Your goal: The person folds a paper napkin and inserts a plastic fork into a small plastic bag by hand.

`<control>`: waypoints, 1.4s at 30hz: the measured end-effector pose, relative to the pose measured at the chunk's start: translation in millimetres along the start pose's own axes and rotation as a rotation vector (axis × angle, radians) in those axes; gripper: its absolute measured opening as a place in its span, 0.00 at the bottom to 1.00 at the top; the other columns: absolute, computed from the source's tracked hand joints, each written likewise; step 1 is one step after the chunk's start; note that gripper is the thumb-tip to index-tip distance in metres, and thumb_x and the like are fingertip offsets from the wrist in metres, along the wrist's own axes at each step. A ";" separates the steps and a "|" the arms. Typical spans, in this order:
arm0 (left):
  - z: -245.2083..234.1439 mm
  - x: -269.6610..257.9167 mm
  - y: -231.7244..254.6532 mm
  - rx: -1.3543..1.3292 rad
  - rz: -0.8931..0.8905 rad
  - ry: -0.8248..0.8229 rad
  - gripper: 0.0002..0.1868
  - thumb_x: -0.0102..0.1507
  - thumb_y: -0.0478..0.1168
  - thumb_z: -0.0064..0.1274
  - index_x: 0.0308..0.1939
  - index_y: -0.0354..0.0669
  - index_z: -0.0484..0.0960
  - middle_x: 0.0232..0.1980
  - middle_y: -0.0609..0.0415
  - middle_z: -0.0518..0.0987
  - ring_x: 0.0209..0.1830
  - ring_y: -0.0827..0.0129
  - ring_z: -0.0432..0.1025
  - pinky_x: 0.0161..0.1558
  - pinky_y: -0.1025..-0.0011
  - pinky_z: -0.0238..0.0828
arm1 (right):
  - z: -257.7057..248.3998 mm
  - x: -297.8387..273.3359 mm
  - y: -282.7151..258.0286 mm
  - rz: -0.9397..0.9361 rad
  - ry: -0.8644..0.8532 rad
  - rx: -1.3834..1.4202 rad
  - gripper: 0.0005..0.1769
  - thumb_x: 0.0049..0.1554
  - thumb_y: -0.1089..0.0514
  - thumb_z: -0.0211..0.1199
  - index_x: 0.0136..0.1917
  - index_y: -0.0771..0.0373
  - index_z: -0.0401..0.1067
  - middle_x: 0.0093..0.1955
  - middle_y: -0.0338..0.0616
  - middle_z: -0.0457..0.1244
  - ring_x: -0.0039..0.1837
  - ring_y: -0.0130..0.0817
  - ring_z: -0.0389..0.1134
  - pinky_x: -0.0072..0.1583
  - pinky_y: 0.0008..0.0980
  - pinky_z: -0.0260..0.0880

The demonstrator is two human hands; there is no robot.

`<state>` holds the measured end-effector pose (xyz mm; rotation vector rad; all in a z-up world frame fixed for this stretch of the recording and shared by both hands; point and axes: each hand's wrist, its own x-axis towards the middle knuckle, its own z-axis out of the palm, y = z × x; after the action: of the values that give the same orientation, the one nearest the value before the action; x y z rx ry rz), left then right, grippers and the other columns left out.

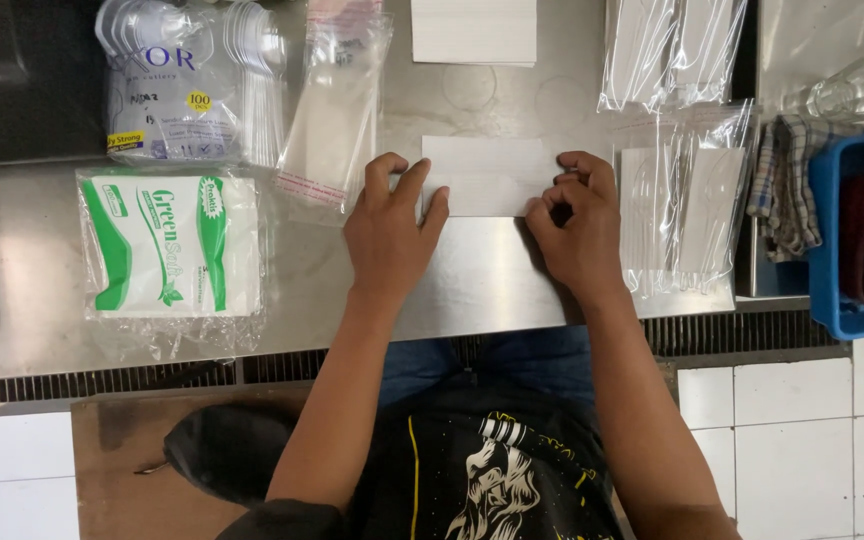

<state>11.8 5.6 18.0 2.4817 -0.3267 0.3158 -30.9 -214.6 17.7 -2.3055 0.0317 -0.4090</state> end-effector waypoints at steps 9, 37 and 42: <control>2.5 -1.2 0.6 0.019 0.033 0.055 0.18 0.67 0.50 0.58 0.54 0.42 0.85 0.51 0.54 0.71 0.44 0.58 0.80 0.37 0.66 0.82 | 1.4 0.4 -1.7 -0.004 0.031 0.001 0.11 0.58 0.69 0.64 0.35 0.72 0.66 0.63 0.61 0.58 0.59 0.56 0.67 0.60 0.54 0.71; 11.5 -6.6 -3.9 0.049 0.054 0.086 0.17 0.69 0.47 0.58 0.57 0.43 0.83 0.54 0.55 0.71 0.48 0.58 0.79 0.40 0.65 0.83 | 2.6 -3.6 -3.4 0.033 0.058 -0.034 0.08 0.57 0.67 0.68 0.43 0.68 0.69 0.63 0.55 0.58 0.59 0.55 0.68 0.58 0.49 0.73; 7.0 -7.2 -1.7 0.040 0.059 0.070 0.16 0.70 0.44 0.55 0.60 0.43 0.81 0.55 0.54 0.71 0.52 0.56 0.78 0.44 0.62 0.83 | -1.7 -2.3 -11.3 -0.029 0.022 -0.054 0.15 0.61 0.68 0.65 0.61 0.62 0.73 0.67 0.56 0.56 0.61 0.59 0.66 0.59 0.52 0.71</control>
<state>6.5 3.9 9.5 2.4968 -0.3683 0.4372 -34.8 -207.6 26.1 -2.3569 0.0207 -0.4539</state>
